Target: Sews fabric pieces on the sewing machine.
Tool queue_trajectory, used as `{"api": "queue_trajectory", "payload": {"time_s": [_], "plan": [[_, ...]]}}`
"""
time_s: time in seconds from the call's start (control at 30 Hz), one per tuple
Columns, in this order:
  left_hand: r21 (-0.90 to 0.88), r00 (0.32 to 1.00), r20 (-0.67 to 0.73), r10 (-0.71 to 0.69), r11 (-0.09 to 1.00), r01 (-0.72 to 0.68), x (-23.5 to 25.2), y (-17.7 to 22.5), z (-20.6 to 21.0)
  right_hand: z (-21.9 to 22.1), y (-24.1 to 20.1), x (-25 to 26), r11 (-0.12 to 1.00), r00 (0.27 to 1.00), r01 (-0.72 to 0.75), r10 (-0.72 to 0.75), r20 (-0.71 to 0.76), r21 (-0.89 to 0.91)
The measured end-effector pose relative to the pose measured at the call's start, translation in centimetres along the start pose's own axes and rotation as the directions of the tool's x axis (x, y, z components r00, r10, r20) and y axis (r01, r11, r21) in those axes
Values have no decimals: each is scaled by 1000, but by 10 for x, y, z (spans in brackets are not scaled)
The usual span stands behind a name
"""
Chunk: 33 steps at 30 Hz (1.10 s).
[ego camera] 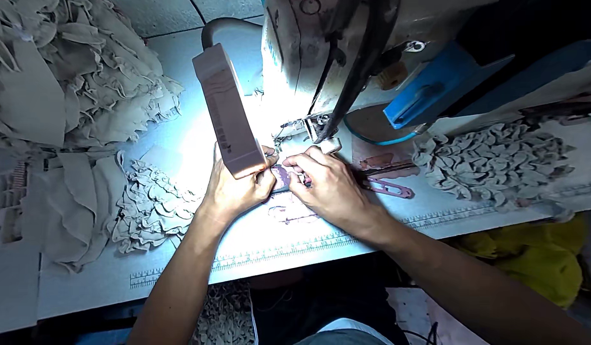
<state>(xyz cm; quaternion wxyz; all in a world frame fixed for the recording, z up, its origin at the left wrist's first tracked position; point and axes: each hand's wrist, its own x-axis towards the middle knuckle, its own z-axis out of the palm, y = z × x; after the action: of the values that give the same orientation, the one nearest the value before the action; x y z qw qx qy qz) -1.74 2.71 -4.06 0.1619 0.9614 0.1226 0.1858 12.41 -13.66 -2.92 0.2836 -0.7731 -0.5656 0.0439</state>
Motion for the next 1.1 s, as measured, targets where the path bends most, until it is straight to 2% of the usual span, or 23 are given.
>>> {"api": "queue_trajectory", "payload": {"time_s": [0.17, 0.37, 0.57, 1.1], "plan": [[38, 999, -24, 38, 999, -37, 1, -1, 1, 3, 0, -4, 993, 997, 81, -81, 7, -81], [45, 998, -2, 57, 997, -56, 0, -2, 0, -4, -2, -7, 940, 971, 228, -199, 135, -253], [115, 998, 14, 67, 991, -69, -1, -1, -1, -2, -8, -11, 923, 976, 192, -144, 164, -333], [139, 998, 14, 59, 989, -60, 7, 5, -6, 4, -14, -14, 933, 988, 135, -102, 117, -334]]}}
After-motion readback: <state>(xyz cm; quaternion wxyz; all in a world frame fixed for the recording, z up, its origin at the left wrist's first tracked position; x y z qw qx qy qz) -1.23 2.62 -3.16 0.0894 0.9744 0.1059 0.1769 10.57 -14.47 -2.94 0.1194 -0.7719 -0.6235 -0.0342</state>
